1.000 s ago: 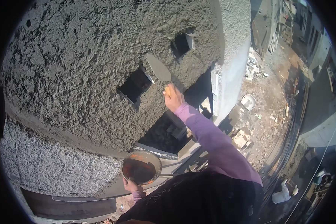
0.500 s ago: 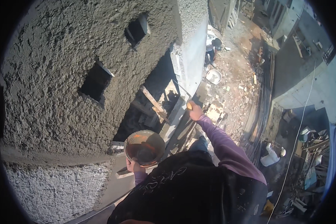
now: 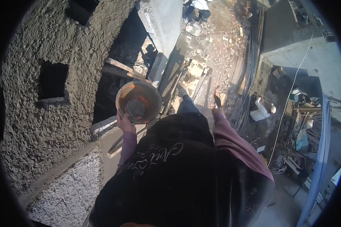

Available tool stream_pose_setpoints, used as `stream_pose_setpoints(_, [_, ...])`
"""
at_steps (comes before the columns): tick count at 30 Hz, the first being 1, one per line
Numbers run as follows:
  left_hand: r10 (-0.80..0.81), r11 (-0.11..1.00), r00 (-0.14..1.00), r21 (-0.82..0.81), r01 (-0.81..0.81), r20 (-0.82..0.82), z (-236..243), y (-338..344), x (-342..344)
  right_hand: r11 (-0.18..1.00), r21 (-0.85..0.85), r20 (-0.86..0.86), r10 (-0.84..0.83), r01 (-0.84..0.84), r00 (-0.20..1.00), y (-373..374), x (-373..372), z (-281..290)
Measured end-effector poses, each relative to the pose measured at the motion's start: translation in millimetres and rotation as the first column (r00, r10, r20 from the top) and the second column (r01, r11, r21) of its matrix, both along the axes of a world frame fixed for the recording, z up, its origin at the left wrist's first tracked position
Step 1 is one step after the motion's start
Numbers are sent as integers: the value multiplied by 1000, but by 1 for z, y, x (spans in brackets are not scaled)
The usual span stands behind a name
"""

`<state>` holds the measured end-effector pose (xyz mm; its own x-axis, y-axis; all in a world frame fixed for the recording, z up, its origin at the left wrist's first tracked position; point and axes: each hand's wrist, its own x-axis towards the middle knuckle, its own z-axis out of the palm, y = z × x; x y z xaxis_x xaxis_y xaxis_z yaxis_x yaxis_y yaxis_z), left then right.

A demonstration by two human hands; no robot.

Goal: The person scoops mortar from a bucket with a trowel, applies it onto an exterior wall, pours liquid from a plastic cup into the bucket, continues plastering the wall, and walks along the scaffolding planks.

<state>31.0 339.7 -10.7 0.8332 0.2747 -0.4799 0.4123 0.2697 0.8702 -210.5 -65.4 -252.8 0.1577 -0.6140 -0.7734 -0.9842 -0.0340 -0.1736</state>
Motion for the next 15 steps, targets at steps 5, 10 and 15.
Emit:
stream_pose_setpoints(5, [-110,987,994,-119,112,26,-25,-56,50,524,-208,-180,809,-826,559,-54,-6,19])
stream_pose_setpoints(10, [-215,957,976,-194,215,23,-47,-123,99,999,48,163,2,-10,987,-79,83,45])
stream_pose_setpoints(15, [-306,950,943,-16,310,133,-62,-152,135,808,-289,538,581,-513,611,-62,201,180])
